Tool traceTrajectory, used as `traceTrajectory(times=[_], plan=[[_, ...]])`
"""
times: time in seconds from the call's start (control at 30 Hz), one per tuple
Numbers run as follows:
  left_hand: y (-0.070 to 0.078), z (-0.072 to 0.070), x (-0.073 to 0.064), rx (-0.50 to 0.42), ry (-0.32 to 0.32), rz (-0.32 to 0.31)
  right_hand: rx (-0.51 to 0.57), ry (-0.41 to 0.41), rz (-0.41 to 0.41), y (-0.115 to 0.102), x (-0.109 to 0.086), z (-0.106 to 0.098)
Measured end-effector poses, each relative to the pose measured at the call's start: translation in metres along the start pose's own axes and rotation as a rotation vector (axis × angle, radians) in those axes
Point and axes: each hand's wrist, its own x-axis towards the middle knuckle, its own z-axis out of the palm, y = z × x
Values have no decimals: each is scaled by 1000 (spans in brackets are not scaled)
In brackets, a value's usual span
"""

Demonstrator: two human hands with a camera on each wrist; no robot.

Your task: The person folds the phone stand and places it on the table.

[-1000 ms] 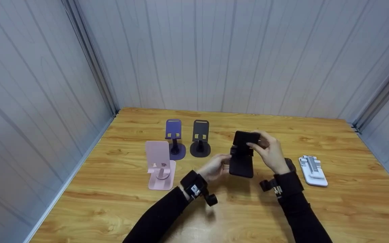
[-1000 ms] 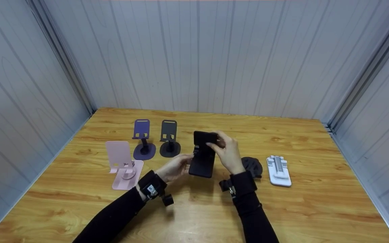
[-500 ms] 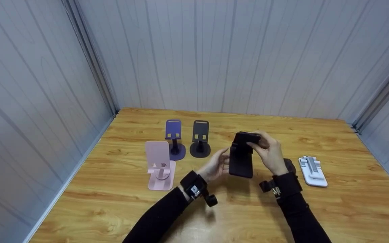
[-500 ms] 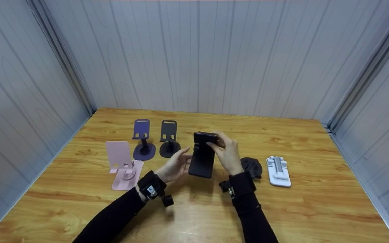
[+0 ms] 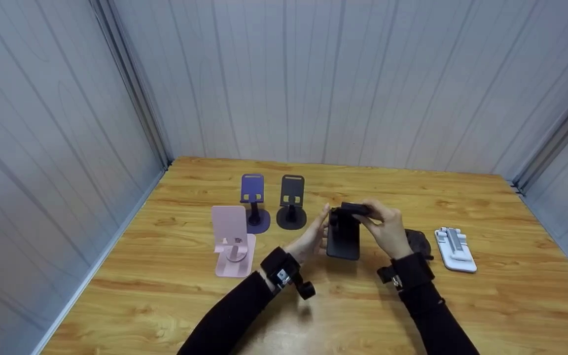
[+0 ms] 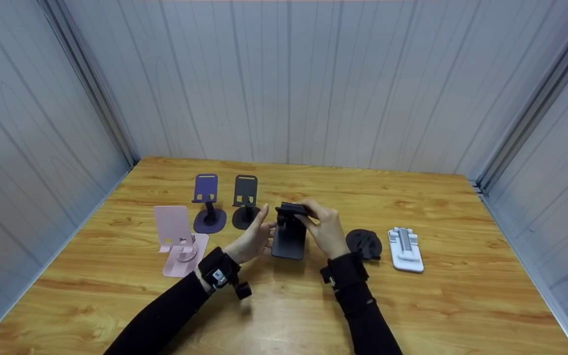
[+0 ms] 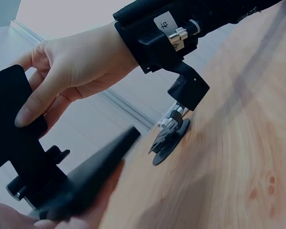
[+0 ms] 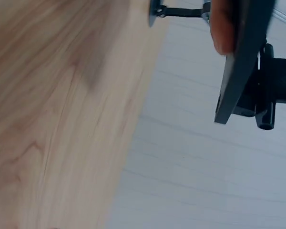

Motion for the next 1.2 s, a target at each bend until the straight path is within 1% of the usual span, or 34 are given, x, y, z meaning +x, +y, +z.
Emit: traceTrajectory(times=[0.07, 0.17, 0.37, 0.57, 0.7, 0.8, 0.93, 1.07, 1.2], plan=[[0, 0, -1, 37, 0, 3, -22, -21, -41, -1, 0, 1], [1, -2, -2, 65, -4, 6, -52, -42, -84, -2, 0, 3], [1, -5, -2, 52, -23, -4, -122, -60, -139, -5, 2, 5], [2, -10, -1, 16, -58, -7, -143, -61, -133, -4, 0, 7], [3, -9, -1, -54, -77, -7, -156, -64, -127, -5, 0, 7], [3, -8, -1, -90, -90, -6, -156, -57, -122, -7, 0, 6], [4, -8, -2, -100, -109, 7, -163, -45, -123, -8, -1, 6], [6, -8, -2, -127, -98, 4, -164, -40, -126, -5, -2, 6], [9, -8, -2, -158, -80, 17, -145, -46, -120, -3, -3, 5]])
